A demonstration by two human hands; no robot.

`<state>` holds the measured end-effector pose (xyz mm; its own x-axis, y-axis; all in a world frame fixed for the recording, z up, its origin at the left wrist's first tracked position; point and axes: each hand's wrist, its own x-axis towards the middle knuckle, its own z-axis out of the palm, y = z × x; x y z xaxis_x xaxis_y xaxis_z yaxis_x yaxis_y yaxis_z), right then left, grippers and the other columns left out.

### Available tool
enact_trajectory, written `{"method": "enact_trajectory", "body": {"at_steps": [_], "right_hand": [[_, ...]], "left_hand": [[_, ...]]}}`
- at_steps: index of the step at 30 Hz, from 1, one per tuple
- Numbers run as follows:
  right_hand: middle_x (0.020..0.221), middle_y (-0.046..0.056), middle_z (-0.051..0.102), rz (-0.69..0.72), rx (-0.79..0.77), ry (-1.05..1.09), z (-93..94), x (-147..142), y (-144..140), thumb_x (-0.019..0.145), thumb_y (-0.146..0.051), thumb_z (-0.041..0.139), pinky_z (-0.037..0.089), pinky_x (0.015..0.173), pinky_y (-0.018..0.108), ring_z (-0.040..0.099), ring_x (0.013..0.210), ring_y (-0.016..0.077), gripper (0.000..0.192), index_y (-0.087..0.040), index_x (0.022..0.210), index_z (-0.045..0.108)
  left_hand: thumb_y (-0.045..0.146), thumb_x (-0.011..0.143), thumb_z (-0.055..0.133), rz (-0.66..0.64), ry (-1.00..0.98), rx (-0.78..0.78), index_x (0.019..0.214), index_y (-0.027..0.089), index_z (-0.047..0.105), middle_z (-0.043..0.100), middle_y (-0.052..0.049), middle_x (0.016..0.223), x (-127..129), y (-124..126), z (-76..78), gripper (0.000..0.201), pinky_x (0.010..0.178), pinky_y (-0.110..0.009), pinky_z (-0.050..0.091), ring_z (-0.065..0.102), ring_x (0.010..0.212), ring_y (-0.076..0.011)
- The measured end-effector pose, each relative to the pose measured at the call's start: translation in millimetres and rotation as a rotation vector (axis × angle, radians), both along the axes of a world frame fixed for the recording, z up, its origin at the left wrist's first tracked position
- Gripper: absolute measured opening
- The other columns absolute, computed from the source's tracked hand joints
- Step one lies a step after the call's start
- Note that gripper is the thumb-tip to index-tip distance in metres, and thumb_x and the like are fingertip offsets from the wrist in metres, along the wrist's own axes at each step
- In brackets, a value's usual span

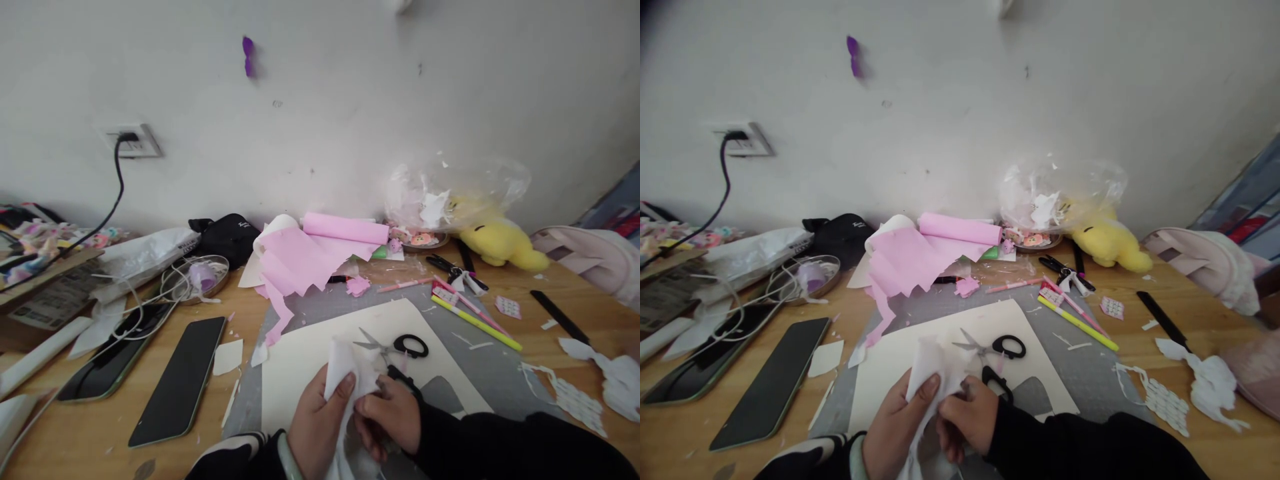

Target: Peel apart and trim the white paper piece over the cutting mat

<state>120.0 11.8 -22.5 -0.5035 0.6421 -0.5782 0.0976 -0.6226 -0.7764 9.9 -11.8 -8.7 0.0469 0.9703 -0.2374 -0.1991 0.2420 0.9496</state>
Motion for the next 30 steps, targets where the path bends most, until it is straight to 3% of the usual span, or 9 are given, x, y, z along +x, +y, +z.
{"method": "enact_trajectory", "body": {"at_steps": [3, 6, 9, 15, 20, 27, 30], "right_hand": [[0.028, -0.003, 0.043, 0.014, 0.01, -0.016, -3.9, 0, 0, 0.055, -0.016, 0.034, 0.029, 0.022, 0.015, 0.038, 0.021, 0.0061, 0.013, -0.015, 0.042, 0.038], [0.028, -0.004, 0.044, 0.003, 0.01, -0.018, -8.8, 0, 2, 0.056, -0.021, 0.036, 0.029, 0.023, 0.016, 0.039, 0.022, 0.0078, 0.009, -0.014, 0.056, 0.042], [0.028, -0.005, 0.044, -0.007, -0.002, 0.031, -10.9, -1, 3, 0.059, -0.028, 0.04, 0.029, 0.022, 0.016, 0.04, 0.022, 0.0094, 0.018, -0.014, 0.07, 0.042], [0.029, -0.003, 0.044, 0.011, 0.052, 0.035, -6.6, -1, 2, 0.054, -0.029, 0.043, 0.027, 0.022, 0.016, 0.038, 0.021, 0.0073, 0.016, -0.015, 0.048, 0.038], [0.029, -0.005, 0.043, -0.064, 0.116, 0.046, -3.8, -2, -4, 0.054, -0.027, 0.042, 0.027, 0.023, 0.016, 0.038, 0.023, 0.0065, 0.015, -0.016, 0.045, 0.037], [0.028, -0.004, 0.04, -0.101, 0.183, 0.025, 5.9, -4, -10, 0.063, -0.019, 0.036, 0.025, 0.025, 0.015, 0.037, 0.023, 0.0048, 0.024, -0.015, 0.039, 0.036], [0.028, -0.004, 0.039, -0.09, 0.231, 0.013, 7.1, -3, -11, 0.066, -0.019, 0.035, 0.025, 0.026, 0.015, 0.035, 0.023, 0.0043, 0.03, -0.015, 0.037, 0.038]], "left_hand": [[0.035, 0.069, 0.052, 0.01, 0.008, -0.011, 0.085, 0.012, 0.055, 0.062, -0.005, 0.07, 1, 0, 1.9, 0.028, 0.068, -0.028, 0.042, 0.055, 0.073, -0.0195], [0.037, 0.068, 0.052, 0.1, 0.039, -0.04, 0.083, 0.013, 0.056, 0.057, 0.0, 0.053, 0, 2, 3.6, 0.029, 0.065, -0.027, 0.042, 0.055, 0.062, -0.0169], [0.039, 0.067, 0.052, 0.144, 0.079, -0.051, 0.083, 0.013, 0.056, 0.05, 0.004, 0.042, -4, 5, 3.5, 0.031, 0.06, -0.027, 0.042, 0.052, 0.05, -0.0149], [0.037, 0.072, 0.046, 0.043, 0.099, 0.06, 0.086, 0.013, 0.053, 0.059, -0.002, 0.065, -4, 3, 1.1, 0.029, 0.063, -0.027, 0.041, 0.053, 0.064, -0.0167], [0.036, 0.071, 0.048, -0.029, 0.132, 0.143, 0.076, 0.014, 0.054, 0.054, 0.002, 0.05, 0, -4, -1.9, 0.024, 0.06, -0.027, 0.041, 0.052, 0.056, -0.0154], [0.039, 0.071, 0.047, 0.031, 0.05, 0.155, 0.077, 0.015, 0.049, 0.048, 0.005, 0.046, 7, -10, -1.7, 0.025, 0.04, -0.021, 0.036, 0.044, 0.038, -0.0098], [0.041, 0.071, 0.046, 0.058, 0.029, 0.175, 0.078, 0.015, 0.047, 0.048, 0.005, 0.047, 9, -9, -1.2, 0.027, 0.039, -0.02, 0.035, 0.043, 0.037, -0.009]]}}
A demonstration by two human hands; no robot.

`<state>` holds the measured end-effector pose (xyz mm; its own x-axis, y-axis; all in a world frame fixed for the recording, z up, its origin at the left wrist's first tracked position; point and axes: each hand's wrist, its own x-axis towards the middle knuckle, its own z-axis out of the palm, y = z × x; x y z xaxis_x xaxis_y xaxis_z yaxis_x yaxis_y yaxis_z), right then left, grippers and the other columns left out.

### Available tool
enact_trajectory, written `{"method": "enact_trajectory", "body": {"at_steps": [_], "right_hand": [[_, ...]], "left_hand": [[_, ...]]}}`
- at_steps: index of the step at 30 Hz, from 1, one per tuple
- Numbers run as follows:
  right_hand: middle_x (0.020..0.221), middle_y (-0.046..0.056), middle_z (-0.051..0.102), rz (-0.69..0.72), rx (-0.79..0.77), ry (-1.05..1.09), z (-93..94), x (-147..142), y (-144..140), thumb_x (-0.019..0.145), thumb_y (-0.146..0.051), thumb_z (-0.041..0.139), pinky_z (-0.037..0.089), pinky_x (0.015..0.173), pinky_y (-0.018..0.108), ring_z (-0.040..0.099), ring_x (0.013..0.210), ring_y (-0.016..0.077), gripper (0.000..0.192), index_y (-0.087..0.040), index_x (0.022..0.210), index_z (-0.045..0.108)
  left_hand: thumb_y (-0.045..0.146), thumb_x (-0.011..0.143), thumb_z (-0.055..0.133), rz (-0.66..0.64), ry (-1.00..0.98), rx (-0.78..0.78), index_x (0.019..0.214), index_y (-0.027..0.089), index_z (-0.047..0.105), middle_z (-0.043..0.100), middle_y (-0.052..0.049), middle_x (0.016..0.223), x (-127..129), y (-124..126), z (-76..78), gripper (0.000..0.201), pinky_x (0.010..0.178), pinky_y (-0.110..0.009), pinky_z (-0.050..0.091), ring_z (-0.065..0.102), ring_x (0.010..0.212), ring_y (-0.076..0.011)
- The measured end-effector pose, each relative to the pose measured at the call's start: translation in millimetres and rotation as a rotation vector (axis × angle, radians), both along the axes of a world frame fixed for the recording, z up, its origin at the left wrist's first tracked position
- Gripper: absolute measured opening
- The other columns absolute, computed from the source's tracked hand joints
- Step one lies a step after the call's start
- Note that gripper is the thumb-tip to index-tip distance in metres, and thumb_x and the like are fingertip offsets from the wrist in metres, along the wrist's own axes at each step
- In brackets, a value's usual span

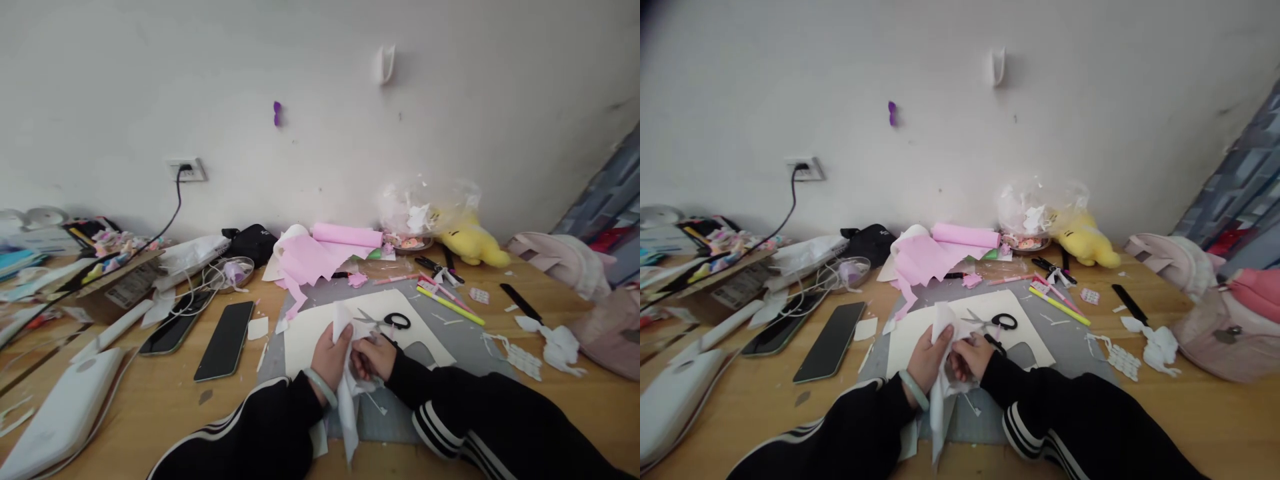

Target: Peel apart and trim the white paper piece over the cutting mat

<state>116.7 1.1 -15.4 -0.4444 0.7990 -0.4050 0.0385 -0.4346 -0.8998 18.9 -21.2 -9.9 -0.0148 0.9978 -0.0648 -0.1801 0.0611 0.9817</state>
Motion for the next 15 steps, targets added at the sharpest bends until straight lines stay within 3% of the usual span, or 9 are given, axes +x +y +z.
{"method": "enact_trajectory", "body": {"at_steps": [7, 12, 15], "right_hand": [[0.028, -0.002, 0.04, 0.029, 0.059, -0.011, -3.9, -5, 1, 0.065, -0.023, 0.036, 0.024, 0.026, 0.016, 0.036, 0.024, 0.0054, 0.029, -0.016, 0.037, 0.037], [0.033, -0.003, 0.043, 0.022, 0.108, 0.023, -4.8, -12, 0, 0.06, -0.028, 0.036, 0.032, 0.033, 0.019, 0.038, 0.029, 0.0064, 0.017, -0.018, 0.047, 0.037], [0.034, -0.001, 0.042, 0.024, 0.131, 0.018, -6.1, -12, -1, 0.058, -0.034, 0.038, 0.033, 0.035, 0.021, 0.038, 0.03, 0.0073, 0.02, -0.018, 0.046, 0.035]], "left_hand": [[0.048, 0.064, 0.051, 0.024, -0.04, 0.014, 0.077, 0.014, 0.049, 0.047, 0.005, 0.045, -1, 2, -2.7, 0.037, 0.037, -0.02, 0.034, 0.041, 0.036, -0.0079], [0.051, 0.063, 0.05, 0.045, -0.075, -0.008, 0.078, 0.013, 0.051, 0.045, 0.005, 0.041, -5, 3, -5.6, 0.041, 0.033, -0.021, 0.031, 0.036, 0.03, -0.0074], [0.051, 0.061, 0.053, 0.066, -0.096, -0.001, 0.075, 0.011, 0.053, 0.048, 0.003, 0.044, -5, 5, -3.2, 0.042, 0.036, -0.021, 0.032, 0.038, 0.033, -0.0074]]}}
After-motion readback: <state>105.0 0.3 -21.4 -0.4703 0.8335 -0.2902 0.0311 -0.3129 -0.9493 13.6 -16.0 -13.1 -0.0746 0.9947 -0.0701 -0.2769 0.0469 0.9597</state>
